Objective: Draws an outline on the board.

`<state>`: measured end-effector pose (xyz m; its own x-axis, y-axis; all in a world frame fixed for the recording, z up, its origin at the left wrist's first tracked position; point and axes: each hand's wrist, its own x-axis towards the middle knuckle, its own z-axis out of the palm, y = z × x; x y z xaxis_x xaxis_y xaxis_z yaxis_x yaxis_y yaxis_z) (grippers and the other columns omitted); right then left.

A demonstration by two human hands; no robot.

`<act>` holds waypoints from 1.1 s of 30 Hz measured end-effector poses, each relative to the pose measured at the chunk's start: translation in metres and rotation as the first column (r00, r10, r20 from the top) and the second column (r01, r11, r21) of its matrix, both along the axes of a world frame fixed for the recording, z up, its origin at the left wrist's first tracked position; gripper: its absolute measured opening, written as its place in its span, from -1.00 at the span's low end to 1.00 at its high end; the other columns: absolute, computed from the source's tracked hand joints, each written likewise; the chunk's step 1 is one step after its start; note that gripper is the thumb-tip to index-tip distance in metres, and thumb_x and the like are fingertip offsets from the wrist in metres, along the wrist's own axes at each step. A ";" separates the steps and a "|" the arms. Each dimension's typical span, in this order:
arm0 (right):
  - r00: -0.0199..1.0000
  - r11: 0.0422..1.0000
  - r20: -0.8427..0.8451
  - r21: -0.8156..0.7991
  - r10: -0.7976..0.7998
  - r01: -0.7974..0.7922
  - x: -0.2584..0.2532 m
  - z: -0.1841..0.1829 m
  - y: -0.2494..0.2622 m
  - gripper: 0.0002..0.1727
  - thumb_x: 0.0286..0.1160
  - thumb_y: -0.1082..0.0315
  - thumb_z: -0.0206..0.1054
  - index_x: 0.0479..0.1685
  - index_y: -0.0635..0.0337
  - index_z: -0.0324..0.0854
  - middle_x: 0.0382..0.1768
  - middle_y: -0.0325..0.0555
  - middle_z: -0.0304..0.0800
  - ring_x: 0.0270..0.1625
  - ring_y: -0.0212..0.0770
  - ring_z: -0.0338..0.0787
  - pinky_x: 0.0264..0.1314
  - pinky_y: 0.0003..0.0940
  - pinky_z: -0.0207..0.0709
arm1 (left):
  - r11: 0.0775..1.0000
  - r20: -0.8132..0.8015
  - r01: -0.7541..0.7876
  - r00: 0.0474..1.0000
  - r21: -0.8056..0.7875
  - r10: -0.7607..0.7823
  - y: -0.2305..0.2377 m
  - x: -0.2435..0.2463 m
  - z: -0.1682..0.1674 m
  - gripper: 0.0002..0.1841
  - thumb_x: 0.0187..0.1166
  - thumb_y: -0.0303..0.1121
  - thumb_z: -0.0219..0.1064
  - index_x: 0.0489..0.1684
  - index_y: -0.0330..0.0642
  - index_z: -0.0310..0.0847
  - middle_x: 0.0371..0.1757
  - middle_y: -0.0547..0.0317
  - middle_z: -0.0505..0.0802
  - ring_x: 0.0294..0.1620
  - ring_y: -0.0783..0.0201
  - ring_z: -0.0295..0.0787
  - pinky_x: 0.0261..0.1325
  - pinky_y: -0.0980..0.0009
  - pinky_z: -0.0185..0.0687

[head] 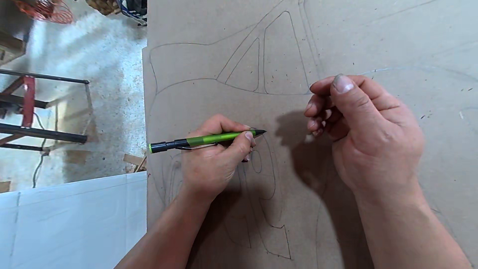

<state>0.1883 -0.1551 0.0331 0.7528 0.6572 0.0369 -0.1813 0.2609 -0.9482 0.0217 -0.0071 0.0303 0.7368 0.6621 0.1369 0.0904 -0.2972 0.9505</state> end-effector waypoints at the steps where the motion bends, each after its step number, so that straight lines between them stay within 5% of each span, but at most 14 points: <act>1: 1.000 1.000 -0.002 -0.004 0.000 0.000 0.000 0.000 0.000 -0.65 0.91 0.29 0.00 0.09 0.31 0.69 -0.25 -0.09 0.81 -0.32 -0.26 0.80 -0.29 -0.40 0.75 | 1.000 -0.016 -0.028 0.999 0.005 0.028 -0.001 0.001 0.001 -0.94 0.48 -0.57 0.41 -0.22 -0.25 0.69 -0.37 0.08 0.91 -0.48 0.26 0.87 -0.47 0.42 0.86; 11: 1.000 1.000 0.026 0.022 0.012 -0.012 0.004 -0.003 -0.001 -0.66 0.90 0.29 -0.01 0.05 0.28 0.68 -0.26 -0.14 0.81 -0.30 -0.30 0.80 -0.29 -0.44 0.75 | 0.998 0.171 -0.028 0.985 -0.053 0.037 -0.005 -0.014 -0.004 -0.93 0.55 -0.57 0.32 -0.16 -0.22 0.63 -0.35 0.11 0.89 -0.51 0.30 0.83 -0.52 0.44 0.80; 17: 1.000 0.999 -0.004 0.039 0.017 -0.017 0.003 -0.001 0.000 -0.67 0.90 0.31 -0.01 0.08 0.31 0.66 -0.28 -0.11 0.79 -0.32 -0.30 0.77 -0.27 -0.44 0.73 | 0.965 0.076 -0.237 0.966 -0.113 0.246 -0.067 -0.059 0.000 -0.91 0.59 -0.32 0.40 -0.08 -0.06 0.72 -0.27 0.11 0.88 -0.48 0.26 0.81 -0.48 0.41 0.78; 24: 0.982 0.984 0.113 -0.111 0.149 -0.137 0.002 0.001 0.006 -0.73 0.84 0.33 0.13 0.08 0.29 0.71 -0.29 -0.11 0.85 -0.32 -0.25 0.82 -0.28 -0.37 0.78 | 0.880 0.075 -0.459 0.880 -0.123 0.469 -0.113 -0.079 -0.006 -0.89 0.55 -0.31 0.45 -0.09 -0.05 0.77 -0.27 0.15 0.89 -0.47 0.31 0.82 -0.42 0.46 0.80; 28: 0.913 0.922 0.187 -0.212 0.364 -0.324 0.059 0.003 0.041 -0.73 0.83 0.26 0.16 0.05 0.21 0.73 -0.27 -0.20 0.87 -0.31 -0.31 0.84 -0.24 -0.36 0.80 | 0.857 0.033 -0.502 0.860 -0.112 0.508 -0.112 -0.078 -0.004 -0.88 0.57 -0.28 0.42 -0.09 -0.05 0.77 -0.28 0.14 0.89 -0.47 0.29 0.83 -0.45 0.43 0.81; 33: 0.884 0.923 0.274 -0.178 0.379 -0.341 0.107 -0.001 0.122 -0.72 0.85 0.27 0.10 0.00 0.19 0.70 -0.33 -0.24 0.85 -0.33 -0.31 0.83 -0.24 -0.36 0.77 | 0.824 0.025 -0.549 0.830 -0.137 0.557 -0.113 -0.076 -0.004 -0.86 0.54 -0.23 0.46 -0.09 -0.02 0.78 -0.25 0.14 0.89 -0.49 0.30 0.82 -0.51 0.46 0.79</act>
<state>0.2952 -0.0329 0.0320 0.4293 0.8946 0.1238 0.0546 0.1111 -0.9923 -0.0540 -0.1200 0.0268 0.2349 0.9700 0.0630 0.1463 -0.0993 0.9842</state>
